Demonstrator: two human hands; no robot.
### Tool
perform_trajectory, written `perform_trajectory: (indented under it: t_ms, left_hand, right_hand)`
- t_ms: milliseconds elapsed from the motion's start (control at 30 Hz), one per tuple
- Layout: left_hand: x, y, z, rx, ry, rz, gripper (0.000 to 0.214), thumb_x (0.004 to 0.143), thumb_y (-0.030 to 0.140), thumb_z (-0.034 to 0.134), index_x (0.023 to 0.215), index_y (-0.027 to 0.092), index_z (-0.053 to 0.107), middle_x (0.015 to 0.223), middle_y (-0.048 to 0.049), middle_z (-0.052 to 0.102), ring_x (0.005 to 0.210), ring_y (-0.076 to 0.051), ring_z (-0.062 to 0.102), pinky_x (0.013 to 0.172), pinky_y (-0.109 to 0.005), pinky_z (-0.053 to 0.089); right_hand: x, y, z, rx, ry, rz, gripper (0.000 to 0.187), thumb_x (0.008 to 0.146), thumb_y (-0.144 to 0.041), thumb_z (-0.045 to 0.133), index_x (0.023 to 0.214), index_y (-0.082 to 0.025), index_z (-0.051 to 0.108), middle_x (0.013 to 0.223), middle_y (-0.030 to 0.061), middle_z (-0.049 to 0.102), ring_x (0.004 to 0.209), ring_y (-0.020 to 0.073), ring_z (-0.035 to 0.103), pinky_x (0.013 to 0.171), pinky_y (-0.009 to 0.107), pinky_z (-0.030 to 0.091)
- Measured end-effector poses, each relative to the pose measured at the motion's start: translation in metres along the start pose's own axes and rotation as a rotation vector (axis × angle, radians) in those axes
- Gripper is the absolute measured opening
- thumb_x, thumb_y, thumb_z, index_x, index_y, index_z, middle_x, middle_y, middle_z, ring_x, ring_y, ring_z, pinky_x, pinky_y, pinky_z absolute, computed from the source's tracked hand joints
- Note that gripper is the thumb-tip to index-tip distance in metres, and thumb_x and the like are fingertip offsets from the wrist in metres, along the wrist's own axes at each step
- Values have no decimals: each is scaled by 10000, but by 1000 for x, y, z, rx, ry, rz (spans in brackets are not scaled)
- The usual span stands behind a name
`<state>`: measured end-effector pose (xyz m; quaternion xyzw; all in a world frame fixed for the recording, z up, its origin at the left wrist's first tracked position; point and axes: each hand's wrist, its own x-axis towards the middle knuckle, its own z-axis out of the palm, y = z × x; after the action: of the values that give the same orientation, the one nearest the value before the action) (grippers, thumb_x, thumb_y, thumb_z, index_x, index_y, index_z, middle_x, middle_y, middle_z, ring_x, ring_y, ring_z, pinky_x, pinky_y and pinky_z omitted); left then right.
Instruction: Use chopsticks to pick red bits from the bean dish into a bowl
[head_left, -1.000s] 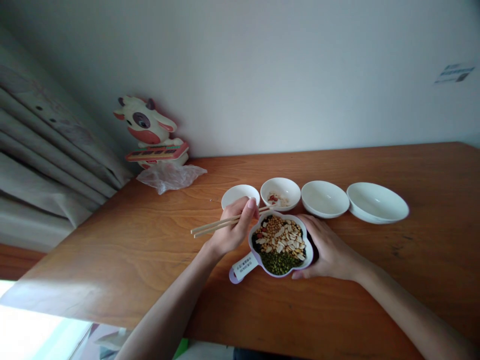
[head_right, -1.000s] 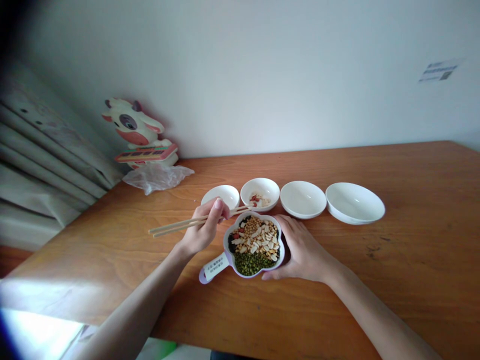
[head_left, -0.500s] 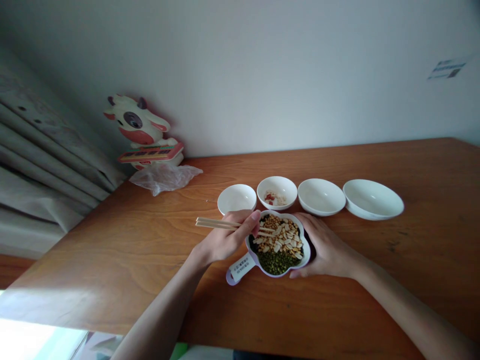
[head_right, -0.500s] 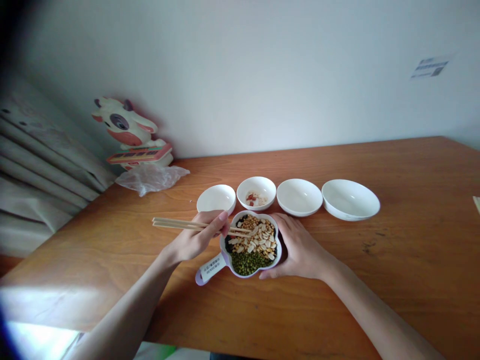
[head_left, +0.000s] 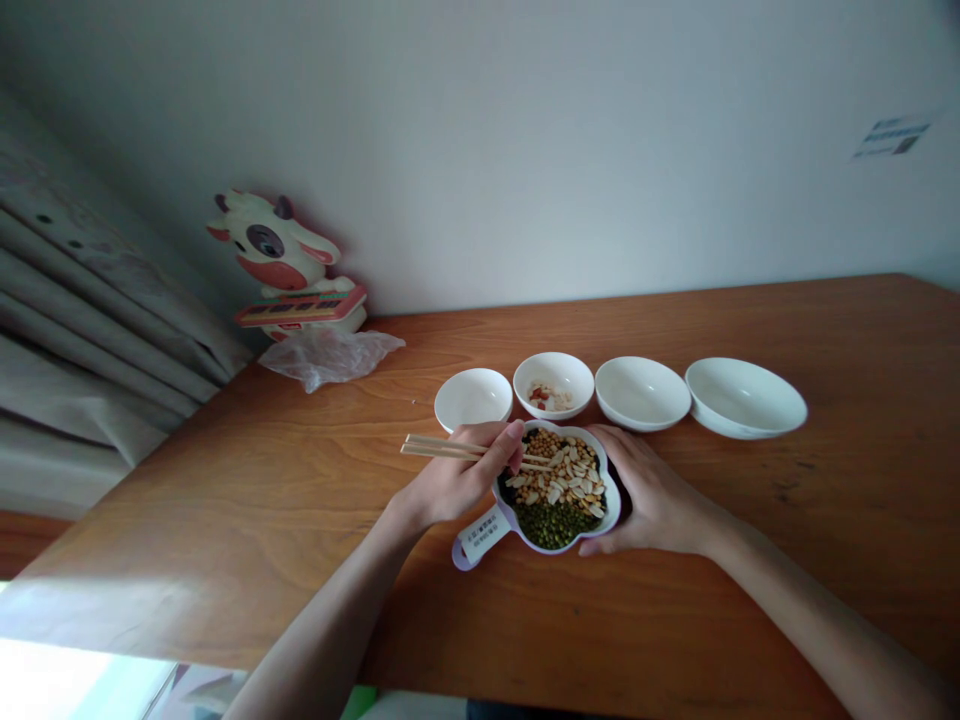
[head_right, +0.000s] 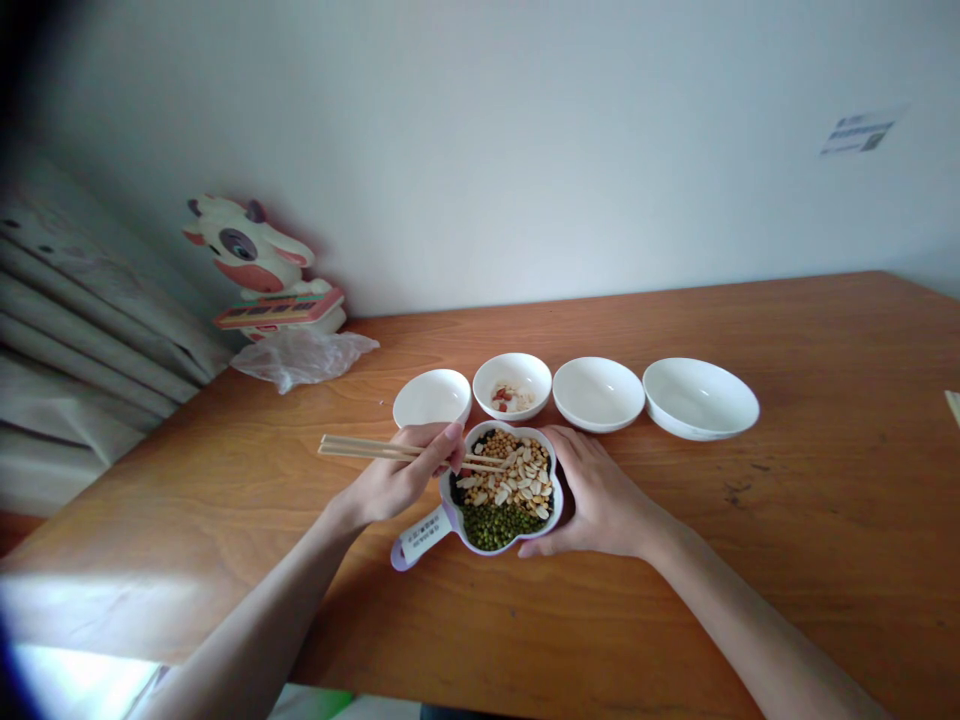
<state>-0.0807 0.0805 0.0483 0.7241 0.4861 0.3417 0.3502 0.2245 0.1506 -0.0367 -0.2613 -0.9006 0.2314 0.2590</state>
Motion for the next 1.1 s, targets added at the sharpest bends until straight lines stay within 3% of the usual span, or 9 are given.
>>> perform_trajectory:
  t_ms: [367, 667, 767, 1100]
  left_hand:
    - [0, 1, 4, 32, 111, 84, 610, 1233, 493, 390, 753, 196, 622, 709, -6, 640, 644, -141, 549, 674, -285, 458]
    - [5, -21, 5, 112, 486, 237, 583, 1241, 467, 402, 785, 195, 645, 747, -16, 651, 684, -143, 589, 707, -293, 454]
    - [13, -25, 6, 124, 548, 239, 594, 1241, 486, 392, 786, 199, 644, 758, -20, 658, 690, -147, 597, 708, -296, 461]
    - [18, -19, 9, 180, 372, 103, 611, 1225, 590, 349, 865, 209, 663, 814, -29, 685, 779, -188, 650, 773, -331, 493]
  right_hand:
    - [1, -1, 0, 1, -7, 9, 1376, 622, -834, 993, 1705, -292, 338, 1596, 223, 585, 1456, 515, 600, 1228, 728, 502]
    - [1, -1, 0, 0, -14, 1, 1331, 649, -829, 983, 1693, -299, 348, 1597, 220, 582, 1454, 515, 602, 1220, 713, 515]
    - [1, 1, 1, -22, -15, 1, 1346, 646, -852, 971, 1689, -285, 335, 1596, 239, 571, 1455, 531, 596, 1212, 726, 516]
    - [0, 0, 2, -6, -11, 11, 1360, 634, -842, 981, 1693, -292, 330, 1594, 230, 579, 1459, 524, 597, 1220, 747, 499]
